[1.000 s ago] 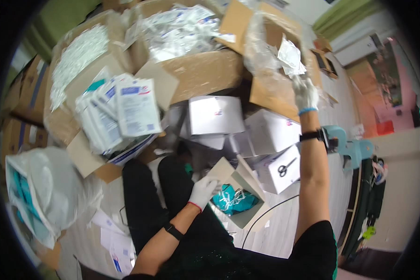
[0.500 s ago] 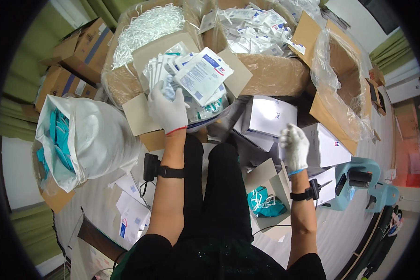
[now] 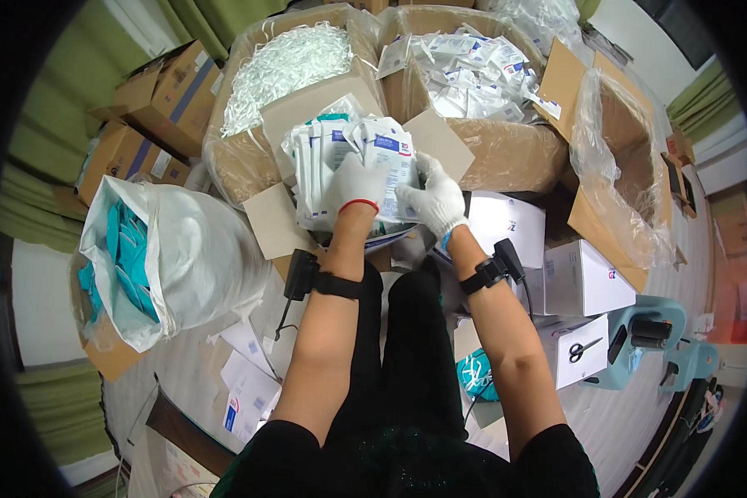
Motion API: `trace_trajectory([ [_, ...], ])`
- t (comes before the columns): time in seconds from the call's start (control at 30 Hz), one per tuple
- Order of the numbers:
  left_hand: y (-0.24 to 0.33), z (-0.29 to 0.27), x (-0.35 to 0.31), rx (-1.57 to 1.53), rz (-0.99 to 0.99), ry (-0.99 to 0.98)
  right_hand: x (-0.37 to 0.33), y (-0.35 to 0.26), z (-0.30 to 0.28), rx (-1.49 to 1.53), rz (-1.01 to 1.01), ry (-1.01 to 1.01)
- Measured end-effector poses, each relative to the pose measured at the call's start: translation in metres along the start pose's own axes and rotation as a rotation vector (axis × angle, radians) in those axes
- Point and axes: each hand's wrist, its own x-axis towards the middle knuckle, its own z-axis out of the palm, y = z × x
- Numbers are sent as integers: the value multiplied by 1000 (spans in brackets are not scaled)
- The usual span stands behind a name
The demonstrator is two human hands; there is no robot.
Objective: The person is sorting and packaging individual medical supplies (masks and sealed packets) from a large pile into smaller cardboard boxes.
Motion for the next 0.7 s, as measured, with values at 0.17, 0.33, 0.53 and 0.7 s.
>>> trace_trajectory([
  [0.17, -5, 16, 3, -67, 45, 20, -4, 5, -6, 113, 19, -68],
  [0.33, -14, -12, -2, -293, 254, -180, -25, -57, -56, -41, 28, 148],
  [0.53, -30, -45, -54, -283, 610, -707, -71, -35, -104, 459, -72, -413],
  [0.7, -14, -74, -100, -212, 563, -869, -137, -55, -115, 92, -132, -6],
])
